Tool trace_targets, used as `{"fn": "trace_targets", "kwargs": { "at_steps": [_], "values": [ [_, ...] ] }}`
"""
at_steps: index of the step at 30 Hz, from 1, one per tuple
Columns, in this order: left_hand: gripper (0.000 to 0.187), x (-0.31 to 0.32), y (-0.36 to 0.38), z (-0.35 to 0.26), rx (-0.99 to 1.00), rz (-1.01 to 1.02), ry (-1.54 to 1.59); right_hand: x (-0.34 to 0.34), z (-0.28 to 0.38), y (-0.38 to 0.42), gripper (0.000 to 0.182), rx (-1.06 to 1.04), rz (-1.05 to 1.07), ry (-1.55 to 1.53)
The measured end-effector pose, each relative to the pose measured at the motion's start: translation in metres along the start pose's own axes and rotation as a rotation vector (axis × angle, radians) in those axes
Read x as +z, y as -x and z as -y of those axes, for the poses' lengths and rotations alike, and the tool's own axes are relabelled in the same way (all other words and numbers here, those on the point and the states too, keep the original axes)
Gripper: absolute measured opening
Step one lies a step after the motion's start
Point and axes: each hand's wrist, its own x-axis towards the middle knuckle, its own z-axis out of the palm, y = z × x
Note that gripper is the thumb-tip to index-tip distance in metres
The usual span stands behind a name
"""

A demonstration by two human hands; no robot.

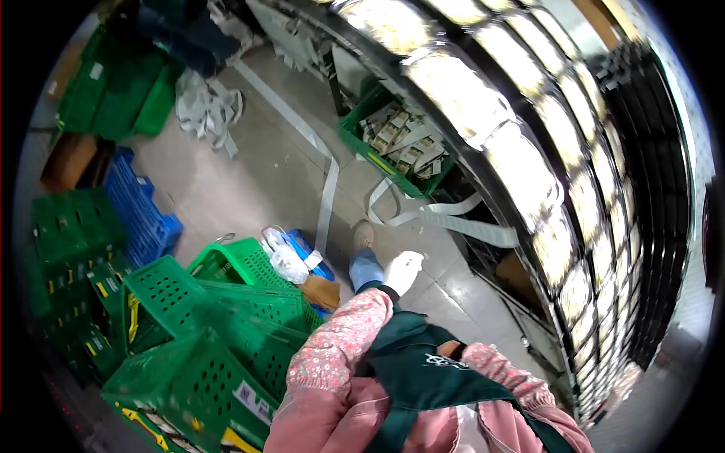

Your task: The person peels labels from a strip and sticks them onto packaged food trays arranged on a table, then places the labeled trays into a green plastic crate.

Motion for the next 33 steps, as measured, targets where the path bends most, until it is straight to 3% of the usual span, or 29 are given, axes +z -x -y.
{"fn": "trace_targets", "kwargs": {
  "at_steps": [1,5,9,11,14,16,18,19,21,25,27,29,30,31,33],
  "values": [
    [0.019,-0.019,-0.011,0.0,0.059,-0.094,0.051,-0.024,0.025,0.016,0.031,0.017,0.018,-0.054],
    [0.022,-0.07,-0.024,0.007,-0.074,-0.299,0.425,-0.079,0.072,0.036,0.037,0.143,0.094,-0.053],
    [0.026,-0.094,-0.047,0.024,-0.113,-0.386,0.467,-0.125,0.097,0.06,0.043,0.22,0.135,-0.033],
    [0.028,-0.1,-0.071,0.0,-0.107,-0.477,0.41,-0.142,0.105,0.072,0.047,0.256,0.153,-0.037],
    [0.039,-0.112,-0.126,0.001,0.005,-0.546,0.098,-0.156,0.107,0.092,0.052,0.283,0.166,-0.079],
    [0.051,-0.121,-0.176,-0.036,0.049,-0.48,0.438,-0.162,0.091,0.108,0.055,0.148,0.099,-0.231],
    [0.057,-0.125,-0.24,-0.05,0.211,-0.519,0.144,-0.173,0.071,0.118,0.056,-0.029,0.05,-0.427],
    [0.06,-0.122,-0.281,-0.044,0.222,-0.527,0.248,-0.181,0.063,0.113,0.056,-0.05,0.034,-0.499],
    [0.067,-0.122,-0.346,-0.033,0.182,-0.565,0.005,-0.197,0.047,0.097,0.055,-0.019,-0.011,-0.636],
    [0.068,-0.126,-0.441,-0.003,0.012,-0.645,-0.616,-0.228,0.02,0.059,0.054,0.01,-0.099,-0.874],
    [0.063,-0.123,-0.45,-0.002,-0.225,-0.605,-0.761,-0.235,0.008,0.048,0.054,0.019,-0.112,-0.929],
    [0.068,-0.12,-0.466,0.015,-0.331,-0.47,-0.914,-0.238,0.0,0.045,0.053,0.02,-0.128,-0.968],
    [0.058,-0.115,-0.489,0.045,-0.3,-0.659,-0.552,-0.238,-0.004,0.045,0.053,0.014,-0.137,-0.986],
    [0.058,-0.12,-0.495,0.051,-0.276,-0.661,-0.552,-0.237,-0.005,0.047,0.053,0.006,-0.144,-1.0],
    [0.043,-0.125,-0.496,0.053,-0.344,-0.22,-0.633,-0.234,-0.005,0.059,0.052,-0.012,-0.168,-1.031]
  ]
}}
